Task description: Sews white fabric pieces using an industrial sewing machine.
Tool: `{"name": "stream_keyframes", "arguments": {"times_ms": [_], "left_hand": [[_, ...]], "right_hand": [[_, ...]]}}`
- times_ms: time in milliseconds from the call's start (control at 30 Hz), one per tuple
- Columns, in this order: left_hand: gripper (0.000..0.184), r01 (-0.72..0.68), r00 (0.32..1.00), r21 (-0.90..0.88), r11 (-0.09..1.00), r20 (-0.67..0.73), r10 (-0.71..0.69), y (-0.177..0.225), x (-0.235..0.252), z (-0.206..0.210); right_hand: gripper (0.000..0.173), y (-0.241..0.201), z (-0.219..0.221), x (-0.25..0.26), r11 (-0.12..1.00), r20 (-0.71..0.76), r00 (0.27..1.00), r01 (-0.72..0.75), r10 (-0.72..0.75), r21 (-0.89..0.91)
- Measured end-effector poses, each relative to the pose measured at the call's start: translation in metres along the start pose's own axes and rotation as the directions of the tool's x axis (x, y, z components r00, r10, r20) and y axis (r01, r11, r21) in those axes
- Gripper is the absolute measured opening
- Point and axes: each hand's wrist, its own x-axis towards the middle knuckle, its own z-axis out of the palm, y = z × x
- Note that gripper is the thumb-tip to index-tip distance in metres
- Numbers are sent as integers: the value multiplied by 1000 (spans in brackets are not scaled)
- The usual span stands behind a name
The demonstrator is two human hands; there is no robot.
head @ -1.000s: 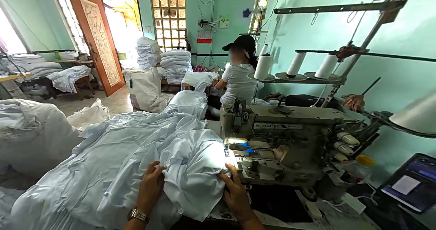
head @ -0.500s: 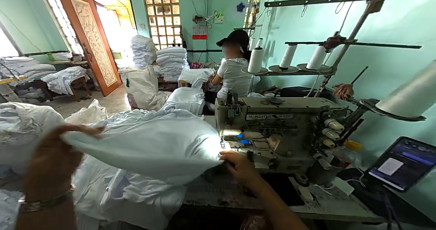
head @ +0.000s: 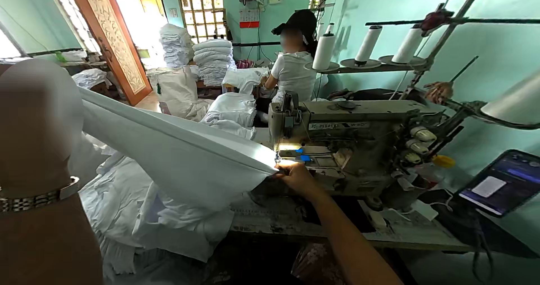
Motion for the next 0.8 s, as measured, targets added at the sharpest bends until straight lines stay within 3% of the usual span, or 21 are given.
{"name": "stream_keyframes", "arguments": {"times_ms": [67, 133, 200, 333, 467, 800], "left_hand": [[23, 7, 1000, -103, 995, 19, -5, 2, 0, 19], [20, -28, 984, -56, 998, 176, 37, 8, -1, 32], [19, -42, 971, -57, 997, 233, 54, 7, 6, 39], [14, 22, 999, -312, 950, 53, -6, -1, 24, 31], [15, -61, 997, -257, 964, 22, 69, 8, 28, 39], [13, -43, 999, -219, 975, 1, 44, 7, 26, 49]], "right_hand": [[18, -1, -2, -3, 999, 23, 1000, -1, 0, 38], [15, 4, 0, -5, 997, 6, 999, 46, -47, 62], [15, 8, 1, -4, 996, -18, 998, 56, -55, 69], [23, 4, 2, -1, 999, -48, 999, -7, 9, 41], [19, -1, 4, -1, 998, -81, 996, -52, 48, -40], [18, 1, 7, 0, 999, -105, 994, -39, 38, -14]]}}
